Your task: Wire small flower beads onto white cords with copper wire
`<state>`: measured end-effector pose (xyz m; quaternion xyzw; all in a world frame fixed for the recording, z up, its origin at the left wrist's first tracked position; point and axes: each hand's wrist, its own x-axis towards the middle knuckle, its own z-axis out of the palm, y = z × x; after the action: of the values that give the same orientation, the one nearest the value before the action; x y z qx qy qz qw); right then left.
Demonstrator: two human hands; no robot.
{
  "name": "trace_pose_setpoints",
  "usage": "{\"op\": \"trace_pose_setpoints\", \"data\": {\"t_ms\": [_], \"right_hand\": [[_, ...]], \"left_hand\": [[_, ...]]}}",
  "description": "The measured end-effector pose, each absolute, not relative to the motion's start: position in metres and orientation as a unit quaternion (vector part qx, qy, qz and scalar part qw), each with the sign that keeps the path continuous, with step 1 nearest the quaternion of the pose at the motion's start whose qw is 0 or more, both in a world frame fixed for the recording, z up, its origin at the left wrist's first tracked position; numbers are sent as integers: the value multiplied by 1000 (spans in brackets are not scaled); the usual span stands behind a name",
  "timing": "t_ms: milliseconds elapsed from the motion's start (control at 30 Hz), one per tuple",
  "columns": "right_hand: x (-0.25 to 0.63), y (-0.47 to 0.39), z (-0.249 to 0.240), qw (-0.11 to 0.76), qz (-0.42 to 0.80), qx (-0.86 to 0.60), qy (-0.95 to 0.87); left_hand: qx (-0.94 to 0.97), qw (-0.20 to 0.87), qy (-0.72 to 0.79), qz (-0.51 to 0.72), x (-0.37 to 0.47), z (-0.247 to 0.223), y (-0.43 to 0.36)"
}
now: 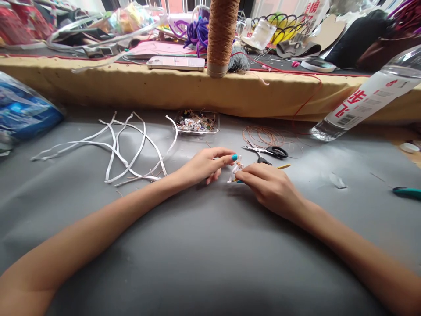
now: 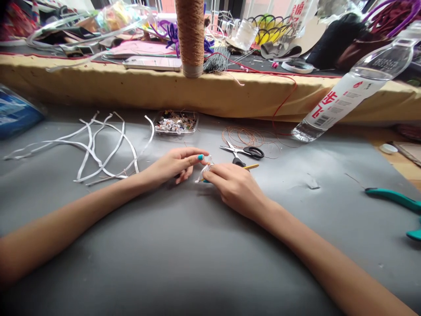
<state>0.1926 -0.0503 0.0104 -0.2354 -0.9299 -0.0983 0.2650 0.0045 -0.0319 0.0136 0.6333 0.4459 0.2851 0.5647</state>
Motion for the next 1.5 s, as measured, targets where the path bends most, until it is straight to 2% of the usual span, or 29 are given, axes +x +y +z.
{"op": "trace_pose_setpoints", "data": {"t_ms": [167, 400, 767, 1067, 1333, 1500], "right_hand": [[194, -52, 13, 265, -89, -196, -940], [195, -50, 10, 247, -67, -183, -949], [196, -47, 14, 210, -50, -213, -953], [196, -50, 12, 164, -181, -216, -945], [194, -51, 9, 143, -197, -294, -924], [195, -50, 11, 166, -176, -244, -939]], "left_hand": [[647, 569, 441, 251, 5, 16, -33], [624, 592, 430, 273, 5, 19, -34], [557, 596, 424, 394, 5, 14, -36], [548, 565, 444, 429, 7, 9, -37], [551, 555, 445, 436, 8, 8, -38], [560, 565, 432, 424, 7, 10, -35]]}}
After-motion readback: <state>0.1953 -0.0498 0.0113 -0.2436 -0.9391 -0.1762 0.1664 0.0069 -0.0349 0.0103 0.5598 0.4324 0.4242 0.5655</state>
